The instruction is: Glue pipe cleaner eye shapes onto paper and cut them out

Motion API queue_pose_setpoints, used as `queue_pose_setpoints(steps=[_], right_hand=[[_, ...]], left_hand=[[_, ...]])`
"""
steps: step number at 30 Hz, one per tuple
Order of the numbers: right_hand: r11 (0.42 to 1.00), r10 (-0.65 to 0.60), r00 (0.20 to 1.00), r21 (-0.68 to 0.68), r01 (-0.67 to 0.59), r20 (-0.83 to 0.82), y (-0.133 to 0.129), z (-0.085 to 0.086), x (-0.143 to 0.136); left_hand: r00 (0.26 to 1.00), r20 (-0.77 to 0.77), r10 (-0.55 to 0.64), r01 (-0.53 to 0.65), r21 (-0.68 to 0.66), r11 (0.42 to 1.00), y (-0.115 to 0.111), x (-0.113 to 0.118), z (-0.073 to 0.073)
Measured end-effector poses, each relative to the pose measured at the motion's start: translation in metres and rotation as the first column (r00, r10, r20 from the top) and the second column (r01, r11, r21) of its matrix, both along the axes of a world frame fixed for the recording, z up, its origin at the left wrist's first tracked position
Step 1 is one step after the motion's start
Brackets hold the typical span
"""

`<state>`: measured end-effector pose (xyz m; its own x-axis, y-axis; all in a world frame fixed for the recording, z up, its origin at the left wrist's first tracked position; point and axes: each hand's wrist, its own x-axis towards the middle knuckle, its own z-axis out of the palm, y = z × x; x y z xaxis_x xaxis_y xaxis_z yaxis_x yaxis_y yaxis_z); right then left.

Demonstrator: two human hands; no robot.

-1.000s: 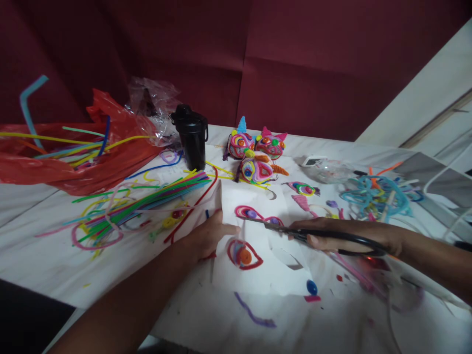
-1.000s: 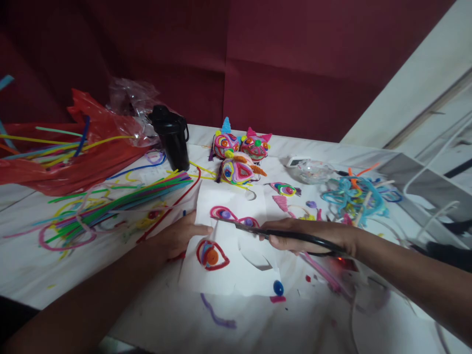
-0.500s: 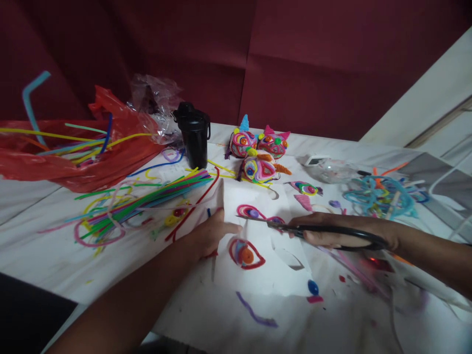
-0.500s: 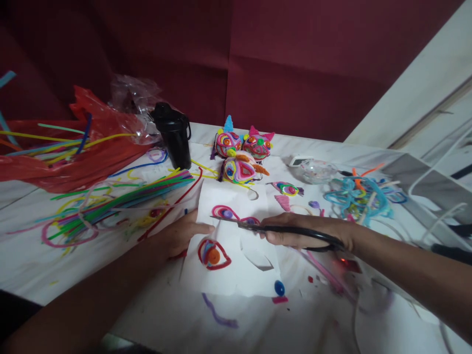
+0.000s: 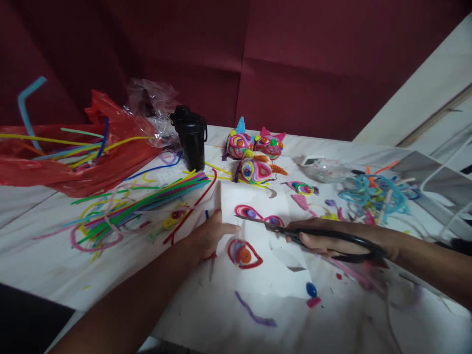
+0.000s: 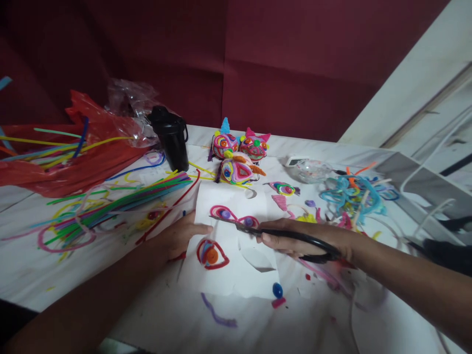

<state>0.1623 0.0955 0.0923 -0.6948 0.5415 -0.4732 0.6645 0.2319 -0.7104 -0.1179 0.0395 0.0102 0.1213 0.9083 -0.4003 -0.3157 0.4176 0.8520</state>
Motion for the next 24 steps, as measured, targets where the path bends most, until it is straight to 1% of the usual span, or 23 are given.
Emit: queue_pose_setpoints(steps=[2,3,7,10,16,24], right_hand=[[0.996,0.018,1.0,-0.091,-0.016,0.021,-0.001,0.0,0.001],[0.994,0.033,0.999,-0.108,-0.03,0.02,-0.001,0.0,0.002],[0.991,0.077,0.997,-0.106,-0.077,-0.009,-0.002,0.0,0.0],[0.99,0.078,0.995,-0.113,-0.086,-0.069,-0.004,-0.001,-0.003],[0.99,-0.082,0.991,-0.127,0.068,-0.102,-0.016,-0.008,-0.007],[0.991,-0.078,0.994,-0.116,0.069,-0.072,-0.023,-0.016,-0.006]], left_hand=[[1.0,0.0,0.004,-0.004,-0.002,1.0,0.0,0.0,-0.001],[1.0,0.001,0.005,-0.005,-0.001,1.0,0.001,0.0,-0.002],[1.0,0.019,-0.02,0.021,-0.008,1.0,0.0,0.002,-0.001],[1.0,0.014,-0.011,0.011,-0.022,1.0,0.0,0.003,0.0],[1.0,0.021,-0.005,0.006,-0.032,0.999,-0.001,0.004,0.005],[1.0,-0.013,0.0,-0.001,-0.044,0.999,-0.002,0.005,0.006]])
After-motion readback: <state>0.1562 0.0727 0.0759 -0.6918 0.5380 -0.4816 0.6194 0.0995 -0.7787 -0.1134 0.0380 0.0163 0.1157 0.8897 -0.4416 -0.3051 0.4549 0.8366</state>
